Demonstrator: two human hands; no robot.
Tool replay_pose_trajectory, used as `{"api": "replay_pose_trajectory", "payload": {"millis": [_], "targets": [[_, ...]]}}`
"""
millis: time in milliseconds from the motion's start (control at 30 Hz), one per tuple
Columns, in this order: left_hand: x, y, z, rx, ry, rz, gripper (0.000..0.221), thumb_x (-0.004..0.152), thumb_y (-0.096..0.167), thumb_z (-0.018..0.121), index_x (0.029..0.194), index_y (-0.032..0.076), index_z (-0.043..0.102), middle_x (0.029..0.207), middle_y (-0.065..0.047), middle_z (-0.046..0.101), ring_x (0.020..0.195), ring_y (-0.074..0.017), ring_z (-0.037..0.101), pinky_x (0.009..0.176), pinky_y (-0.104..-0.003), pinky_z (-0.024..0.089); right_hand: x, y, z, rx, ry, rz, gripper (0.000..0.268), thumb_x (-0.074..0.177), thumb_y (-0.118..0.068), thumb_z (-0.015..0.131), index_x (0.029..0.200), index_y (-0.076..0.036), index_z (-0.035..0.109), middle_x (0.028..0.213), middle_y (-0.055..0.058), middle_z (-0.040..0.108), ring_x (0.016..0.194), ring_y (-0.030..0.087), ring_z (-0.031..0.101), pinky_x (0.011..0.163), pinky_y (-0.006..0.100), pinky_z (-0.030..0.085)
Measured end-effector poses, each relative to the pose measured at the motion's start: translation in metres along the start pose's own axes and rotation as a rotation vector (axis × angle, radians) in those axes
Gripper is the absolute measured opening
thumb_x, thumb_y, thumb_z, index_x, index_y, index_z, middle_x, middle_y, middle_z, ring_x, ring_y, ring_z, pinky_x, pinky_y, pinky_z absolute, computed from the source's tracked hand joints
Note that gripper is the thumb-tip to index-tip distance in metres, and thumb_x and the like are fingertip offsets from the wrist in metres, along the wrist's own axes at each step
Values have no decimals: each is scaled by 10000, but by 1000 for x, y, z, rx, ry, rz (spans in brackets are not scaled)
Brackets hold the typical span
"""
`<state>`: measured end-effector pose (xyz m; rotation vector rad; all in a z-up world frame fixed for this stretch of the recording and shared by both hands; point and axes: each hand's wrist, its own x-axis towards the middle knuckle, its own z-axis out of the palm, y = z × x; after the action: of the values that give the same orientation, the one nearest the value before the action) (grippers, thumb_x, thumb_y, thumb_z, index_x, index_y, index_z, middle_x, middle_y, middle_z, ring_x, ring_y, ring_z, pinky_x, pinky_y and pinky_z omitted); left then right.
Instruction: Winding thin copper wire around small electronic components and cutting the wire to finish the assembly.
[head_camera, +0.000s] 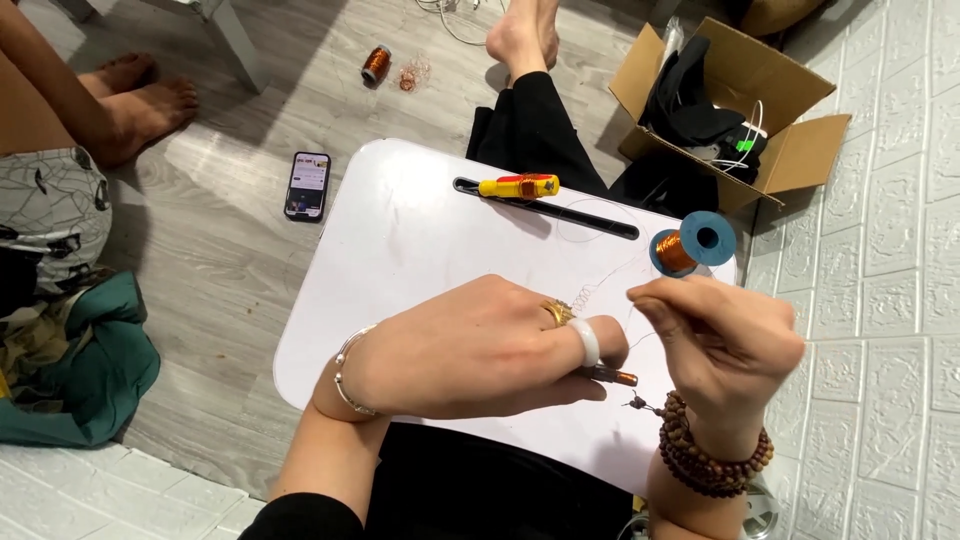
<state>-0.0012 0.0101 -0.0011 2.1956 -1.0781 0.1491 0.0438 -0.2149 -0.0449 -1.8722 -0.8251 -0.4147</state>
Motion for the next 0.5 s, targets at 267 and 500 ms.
{"api": "replay_pose_trajectory", "payload": {"millis": [267,500], "targets": [[-6,-1,0,77,141,57,201,938,166,701,1051,97,550,648,-25,625,542,-195,591,509,-323,425,1,4,-7,76,-41,103,113,789,134,711,864,54,689,670,96,660,444,58,358,442,177,254],[-3,1,-5,-64,177,119,145,904,124,723,1023,103,642,769,-12,714,587,-165,639,589,-291,488,11,-4,-9,225,-286,159,83,763,89,667,798,19,692,664,63,667,447,56,396,414,182,301]]}}
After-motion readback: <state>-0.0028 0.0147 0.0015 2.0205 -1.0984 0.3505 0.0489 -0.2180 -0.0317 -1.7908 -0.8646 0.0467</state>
